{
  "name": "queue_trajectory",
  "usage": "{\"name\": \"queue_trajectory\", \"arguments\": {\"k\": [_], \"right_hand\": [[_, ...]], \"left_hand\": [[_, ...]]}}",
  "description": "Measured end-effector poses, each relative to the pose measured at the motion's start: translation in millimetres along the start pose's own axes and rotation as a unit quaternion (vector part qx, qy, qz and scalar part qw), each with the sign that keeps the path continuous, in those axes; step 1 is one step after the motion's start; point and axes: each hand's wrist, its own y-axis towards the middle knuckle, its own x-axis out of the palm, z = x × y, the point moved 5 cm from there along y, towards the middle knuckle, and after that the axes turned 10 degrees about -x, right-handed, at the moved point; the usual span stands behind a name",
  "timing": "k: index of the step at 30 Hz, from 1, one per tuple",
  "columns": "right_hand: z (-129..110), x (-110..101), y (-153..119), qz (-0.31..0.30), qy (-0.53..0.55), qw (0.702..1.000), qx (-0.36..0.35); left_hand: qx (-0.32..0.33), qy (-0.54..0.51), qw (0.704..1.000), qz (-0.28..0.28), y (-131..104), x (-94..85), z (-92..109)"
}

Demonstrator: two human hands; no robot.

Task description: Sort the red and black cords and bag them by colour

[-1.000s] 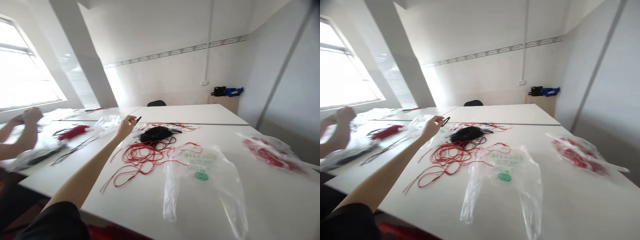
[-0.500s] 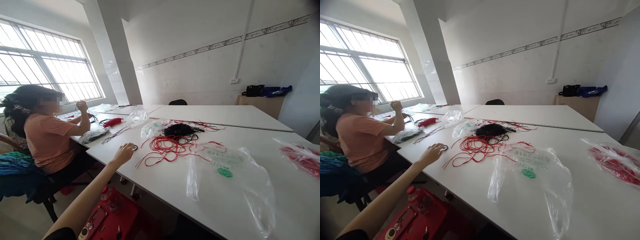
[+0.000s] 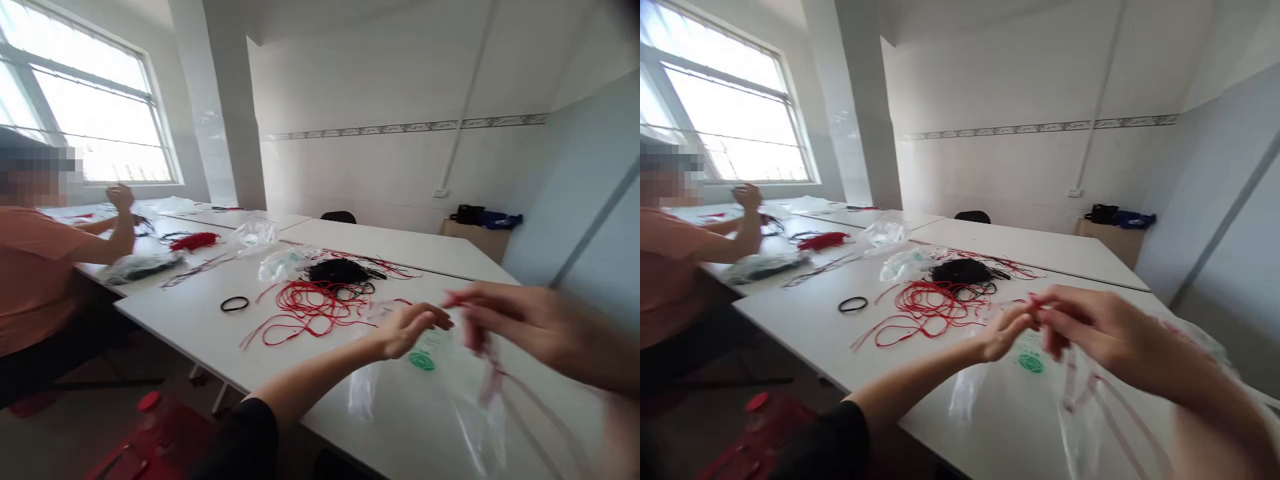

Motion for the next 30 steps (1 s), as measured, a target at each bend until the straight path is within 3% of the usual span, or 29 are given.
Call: {"name": "queue_trajectory", "arguments": {"k": [3, 7, 11, 15, 20, 23, 25, 27, 30], "right_hand": [[14.5, 18.0, 26.7, -0.093, -0.020, 0.995, 0.041], [48.3, 34.7, 44.5, -0.105, 0.007, 0.987, 0.125], [67.0, 16.4, 39.7, -0.046, -0.003, 0.986, 0.160], [74.1, -17.7, 23.5, 0.076, -0.022, 0.979, 0.189], [61.6, -28.6, 18.9, 0.174, -0.014, 0.971, 0.166], [52.0, -18.5, 25.8, 0.183, 0.048, 0.972, 0.141], [47.5, -4.2, 32.2, 0.141, 0.082, 0.978, 0.131], [43.5, 18.6, 39.7, 0.037, 0.090, 0.988, 0.123], [39.0, 52.5, 50.1, -0.110, 0.058, 0.988, 0.090]], "left_hand": [[-0.029, -0.129, 0.991, 0.038, 3.2, -6.5, -32.0], [-0.075, -0.183, 0.978, 0.058, -1.6, -23.5, -49.2], [-0.174, -0.259, 0.950, 0.010, -6.3, -49.2, -63.4], [-0.182, -0.329, 0.927, 0.003, -6.3, -74.4, -66.1], [-0.178, -0.418, 0.891, -0.021, -8.4, -76.4, -52.3], [-0.213, -0.436, 0.870, -0.088, -13.2, -69.7, -45.3], [-0.237, -0.407, 0.869, -0.152, -17.5, -62.6, -40.7], [-0.235, -0.386, 0.871, -0.195, -20.6, -56.1, -35.9], [-0.220, -0.344, 0.892, -0.193, -20.6, -50.4, -36.1]]}}
